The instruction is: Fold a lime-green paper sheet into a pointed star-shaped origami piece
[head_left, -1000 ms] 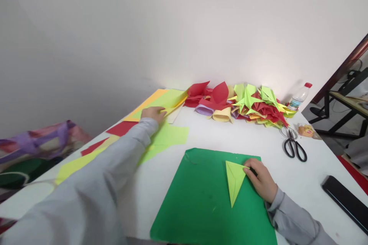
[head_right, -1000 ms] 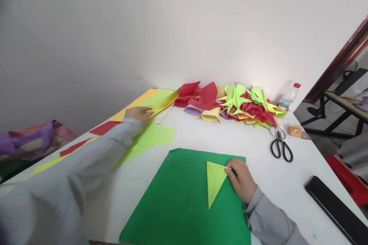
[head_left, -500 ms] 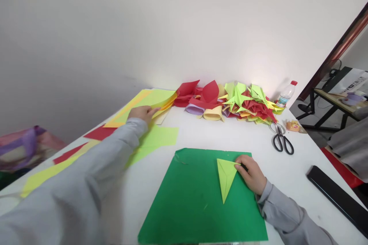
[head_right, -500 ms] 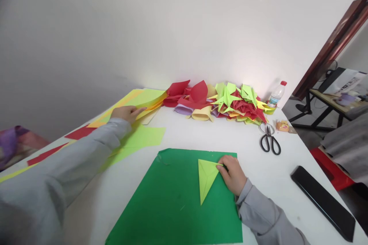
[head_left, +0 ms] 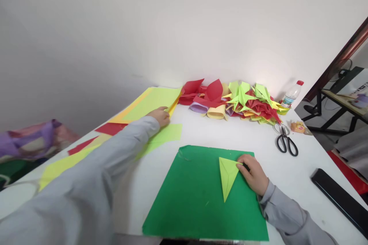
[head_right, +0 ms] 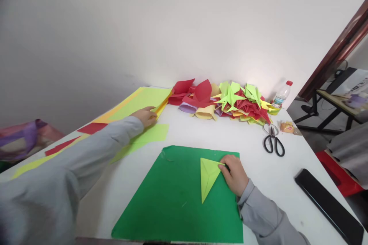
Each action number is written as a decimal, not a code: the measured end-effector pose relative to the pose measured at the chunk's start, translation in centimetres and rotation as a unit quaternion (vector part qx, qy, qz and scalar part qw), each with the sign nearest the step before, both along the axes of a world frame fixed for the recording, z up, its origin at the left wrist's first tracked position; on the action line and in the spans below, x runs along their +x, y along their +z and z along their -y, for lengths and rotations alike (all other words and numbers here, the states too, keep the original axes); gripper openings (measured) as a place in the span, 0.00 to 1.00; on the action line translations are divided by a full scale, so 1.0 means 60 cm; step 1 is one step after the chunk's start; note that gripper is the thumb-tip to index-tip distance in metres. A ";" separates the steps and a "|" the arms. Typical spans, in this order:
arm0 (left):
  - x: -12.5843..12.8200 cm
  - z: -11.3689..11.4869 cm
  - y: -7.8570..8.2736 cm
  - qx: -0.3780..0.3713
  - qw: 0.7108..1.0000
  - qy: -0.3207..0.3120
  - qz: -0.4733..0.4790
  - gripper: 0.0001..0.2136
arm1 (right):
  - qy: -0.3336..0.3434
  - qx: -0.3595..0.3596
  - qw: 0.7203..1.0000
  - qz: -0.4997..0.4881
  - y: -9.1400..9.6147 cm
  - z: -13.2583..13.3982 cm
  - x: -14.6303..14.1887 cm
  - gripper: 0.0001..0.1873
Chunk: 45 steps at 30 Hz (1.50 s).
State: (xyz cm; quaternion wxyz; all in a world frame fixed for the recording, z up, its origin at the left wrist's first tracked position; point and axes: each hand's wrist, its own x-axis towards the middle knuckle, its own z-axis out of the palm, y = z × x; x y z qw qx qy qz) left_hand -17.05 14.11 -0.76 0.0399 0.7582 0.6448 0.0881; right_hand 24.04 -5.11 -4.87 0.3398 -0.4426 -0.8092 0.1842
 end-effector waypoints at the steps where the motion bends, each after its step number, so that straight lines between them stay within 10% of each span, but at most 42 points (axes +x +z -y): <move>1: 0.002 -0.004 0.000 -0.011 1.000 0.007 -0.019 0.16 | 0.000 -0.002 1.000 0.001 0.000 0.000 0.000 0.13; 12: 0.023 0.017 0.054 -0.017 0.999 0.042 0.000 0.09 | -0.040 -0.099 0.988 -0.113 0.012 0.004 -0.004 0.14; 19: 0.240 0.112 0.048 -0.088 0.968 -0.129 0.199 0.24 | -0.059 -0.161 0.971 -0.166 0.046 -0.024 -0.007 0.13; 24: 0.359 0.184 0.031 -0.173 0.871 -0.268 0.373 0.23 | -0.060 -0.186 0.958 -0.211 0.060 -0.044 -0.010 0.15; 45: 0.377 0.221 -0.016 -0.252 0.808 -0.209 0.490 0.12 | -0.015 -0.353 0.897 -0.264 0.049 -0.029 -0.005 0.17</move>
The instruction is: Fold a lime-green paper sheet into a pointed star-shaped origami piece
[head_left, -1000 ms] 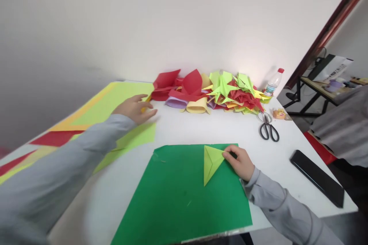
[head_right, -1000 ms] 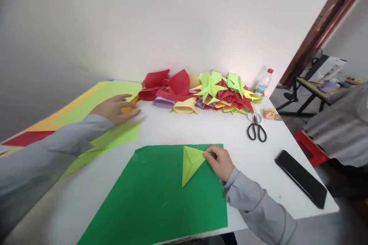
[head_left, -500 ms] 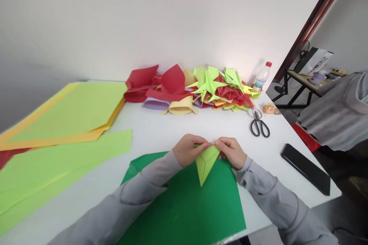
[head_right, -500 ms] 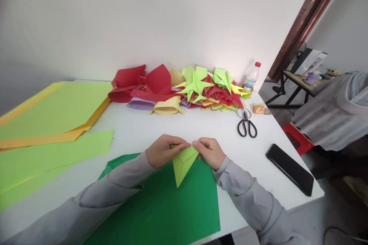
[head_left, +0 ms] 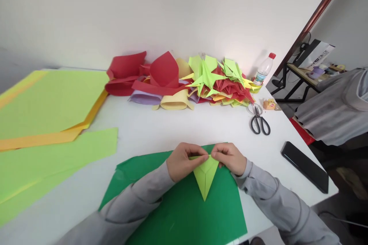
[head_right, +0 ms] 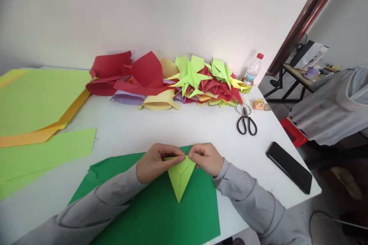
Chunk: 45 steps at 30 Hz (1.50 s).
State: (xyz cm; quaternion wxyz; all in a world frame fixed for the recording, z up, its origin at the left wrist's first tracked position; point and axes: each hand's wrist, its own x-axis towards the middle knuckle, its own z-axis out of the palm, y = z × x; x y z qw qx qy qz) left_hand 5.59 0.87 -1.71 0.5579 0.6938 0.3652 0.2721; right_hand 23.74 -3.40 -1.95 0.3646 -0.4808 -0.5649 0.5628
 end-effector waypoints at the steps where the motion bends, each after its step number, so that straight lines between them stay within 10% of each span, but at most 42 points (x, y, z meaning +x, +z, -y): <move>1: 0.001 0.001 0.001 -0.021 1.000 0.000 0.003 0.12 | -0.001 0.003 1.000 0.007 -0.001 0.001 0.000 0.17; 20: -0.009 0.000 0.002 -0.215 0.971 0.009 0.104 0.18 | -0.002 0.060 0.997 0.052 0.019 0.006 0.001 0.26; 45: -0.015 0.004 0.008 -0.146 0.980 0.064 0.121 0.15 | -0.023 0.173 0.979 0.103 0.014 0.007 -0.002 0.18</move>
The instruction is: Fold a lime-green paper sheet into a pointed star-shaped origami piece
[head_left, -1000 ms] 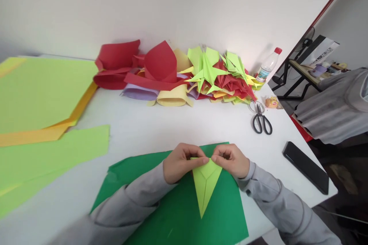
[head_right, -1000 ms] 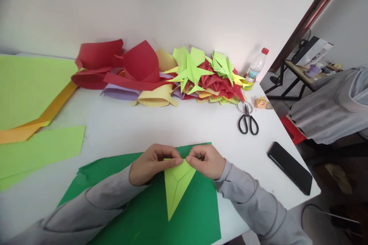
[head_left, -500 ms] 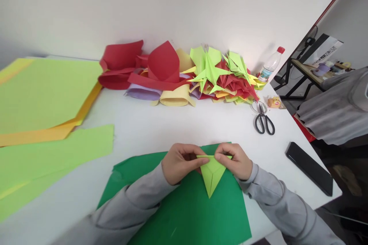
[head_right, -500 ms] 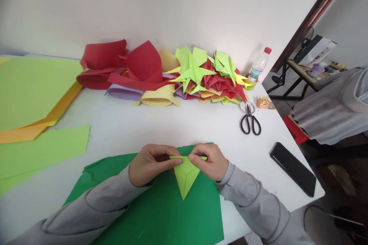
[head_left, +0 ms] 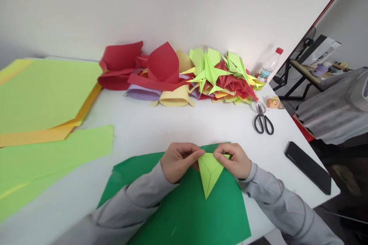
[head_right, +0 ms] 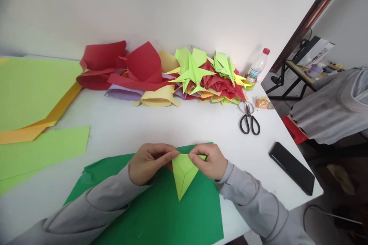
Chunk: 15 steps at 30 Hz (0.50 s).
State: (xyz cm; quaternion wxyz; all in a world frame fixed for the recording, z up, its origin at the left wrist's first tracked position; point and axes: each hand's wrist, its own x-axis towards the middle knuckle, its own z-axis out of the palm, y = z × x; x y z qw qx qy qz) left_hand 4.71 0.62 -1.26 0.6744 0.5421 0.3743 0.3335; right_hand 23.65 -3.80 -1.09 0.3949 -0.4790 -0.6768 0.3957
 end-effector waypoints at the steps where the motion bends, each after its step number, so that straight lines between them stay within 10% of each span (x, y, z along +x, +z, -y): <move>1: -0.001 -0.001 0.002 0.011 1.000 0.006 -0.002 0.14 | -0.001 -0.031 0.999 -0.015 -0.001 -0.001 0.002 0.19; 5: -0.007 -0.005 0.002 0.030 0.999 0.019 -0.006 0.13 | -0.011 -0.138 0.989 -0.057 -0.002 -0.004 0.011 0.26; 15: -0.001 0.002 -0.002 0.113 0.991 0.010 -0.075 0.13 | -0.015 -0.127 0.988 -0.087 -0.005 0.005 -0.005 0.32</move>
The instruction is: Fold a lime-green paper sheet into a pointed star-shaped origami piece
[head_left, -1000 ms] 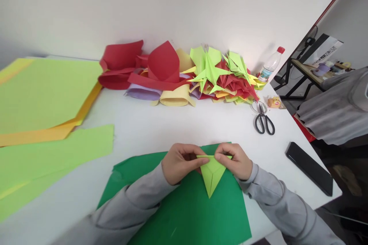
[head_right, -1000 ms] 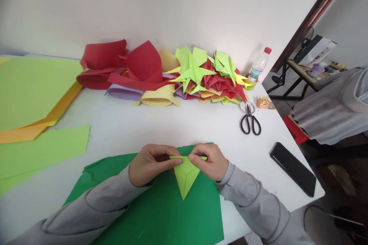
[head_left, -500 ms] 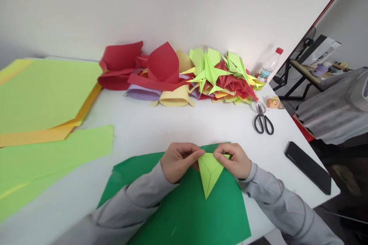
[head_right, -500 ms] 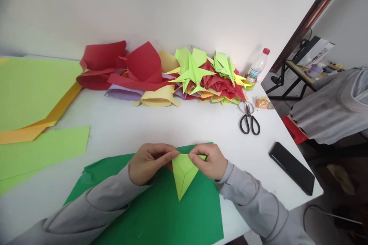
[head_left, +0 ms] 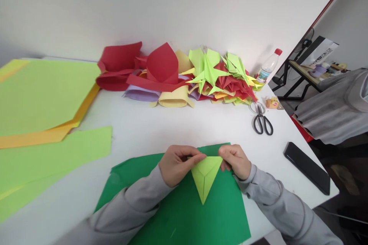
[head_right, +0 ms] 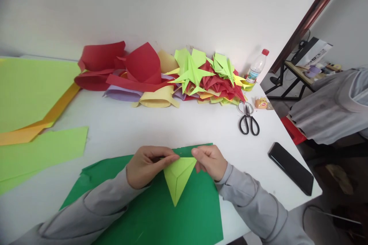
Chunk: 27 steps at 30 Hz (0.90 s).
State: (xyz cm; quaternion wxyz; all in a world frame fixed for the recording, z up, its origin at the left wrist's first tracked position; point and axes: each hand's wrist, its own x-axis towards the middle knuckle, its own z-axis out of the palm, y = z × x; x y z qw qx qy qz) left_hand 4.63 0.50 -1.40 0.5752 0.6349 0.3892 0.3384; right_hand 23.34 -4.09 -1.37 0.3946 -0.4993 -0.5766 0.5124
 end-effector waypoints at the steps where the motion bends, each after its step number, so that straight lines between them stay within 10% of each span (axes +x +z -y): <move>1: 0.000 0.001 0.003 0.002 1.000 0.007 -0.005 0.13 | -0.003 -0.001 1.000 0.002 0.000 -0.001 0.000 0.33; 12: -0.003 -0.001 -0.007 -0.095 0.992 0.035 0.069 0.16 | -0.063 0.040 0.996 0.045 0.003 -0.004 0.009 0.33; 27: 0.009 0.008 -0.002 -0.125 0.990 -0.043 0.055 0.17 | 0.015 0.091 0.992 0.089 0.004 -0.006 -0.008 0.25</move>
